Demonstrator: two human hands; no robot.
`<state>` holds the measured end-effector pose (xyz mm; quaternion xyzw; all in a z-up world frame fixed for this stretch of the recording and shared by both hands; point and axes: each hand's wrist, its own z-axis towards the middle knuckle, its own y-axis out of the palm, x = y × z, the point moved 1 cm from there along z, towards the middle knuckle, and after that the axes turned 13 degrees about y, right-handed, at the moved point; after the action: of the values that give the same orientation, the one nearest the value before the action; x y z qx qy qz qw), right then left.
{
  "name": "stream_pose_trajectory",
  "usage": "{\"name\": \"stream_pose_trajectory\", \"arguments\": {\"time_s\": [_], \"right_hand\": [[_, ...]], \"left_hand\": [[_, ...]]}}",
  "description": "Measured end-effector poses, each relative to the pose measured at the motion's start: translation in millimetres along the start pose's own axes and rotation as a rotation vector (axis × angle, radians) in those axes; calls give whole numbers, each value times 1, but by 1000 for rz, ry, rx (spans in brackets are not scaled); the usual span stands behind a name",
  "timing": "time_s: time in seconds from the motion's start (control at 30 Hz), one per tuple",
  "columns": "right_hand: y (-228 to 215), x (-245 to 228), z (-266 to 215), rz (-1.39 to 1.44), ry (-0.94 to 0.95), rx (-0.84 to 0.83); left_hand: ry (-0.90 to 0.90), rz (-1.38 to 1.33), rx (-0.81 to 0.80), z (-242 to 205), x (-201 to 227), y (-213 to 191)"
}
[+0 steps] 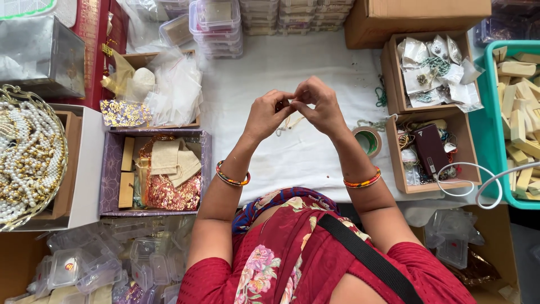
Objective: The person seals a cardboard box with clear packing tape, smoothing it down and cutting the tape. They then move a basket of jewelry aside and place the sealed box on a stack. Finally, they pick up a beaded necklace, place it into a small plastic bag, and put the bag into a small container.
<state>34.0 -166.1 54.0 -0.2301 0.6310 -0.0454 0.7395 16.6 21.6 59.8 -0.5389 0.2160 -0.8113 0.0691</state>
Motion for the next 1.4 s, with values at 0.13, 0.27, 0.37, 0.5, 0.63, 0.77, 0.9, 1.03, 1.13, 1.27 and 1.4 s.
{"name": "stream_pose_trajectory", "arguments": {"time_s": [0.13, 0.27, 0.37, 0.5, 0.63, 0.77, 0.9, 1.03, 1.13, 1.27, 1.4], "right_hand": [[9, 24, 2, 363, -93, 54], [26, 1, -2, 638, 1, -158], [35, 42, -8, 602, 159, -404], [18, 91, -20, 352, 414, -468], [-27, 94, -33, 241, 500, -440], [-49, 95, -33, 242, 551, -409], [-57, 105, -24, 135, 705, -223], [-52, 162, -16, 50, 891, -121], [-44, 241, -16, 17, 921, -119], [-17, 236, -27, -379, 997, -33], [27, 179, -16, -604, 335, 55]], "left_hand": [[36, 43, 3, 4, 3, 0], [172, -4, 102, 8, -9, -7], [138, -416, 164, 9, -22, -20], [57, -430, 344, -4, -41, -68], [-76, -465, 460, -30, -61, -101], [-208, -535, 473, -53, -91, -86], [-434, -556, 501, -77, -172, -45], [-577, -545, 455, -110, -266, 12], [-679, -272, 363, -117, -255, 26], [-729, 75, 221, -118, -235, 38], [-588, 26, 157, -93, -185, 41]]}}
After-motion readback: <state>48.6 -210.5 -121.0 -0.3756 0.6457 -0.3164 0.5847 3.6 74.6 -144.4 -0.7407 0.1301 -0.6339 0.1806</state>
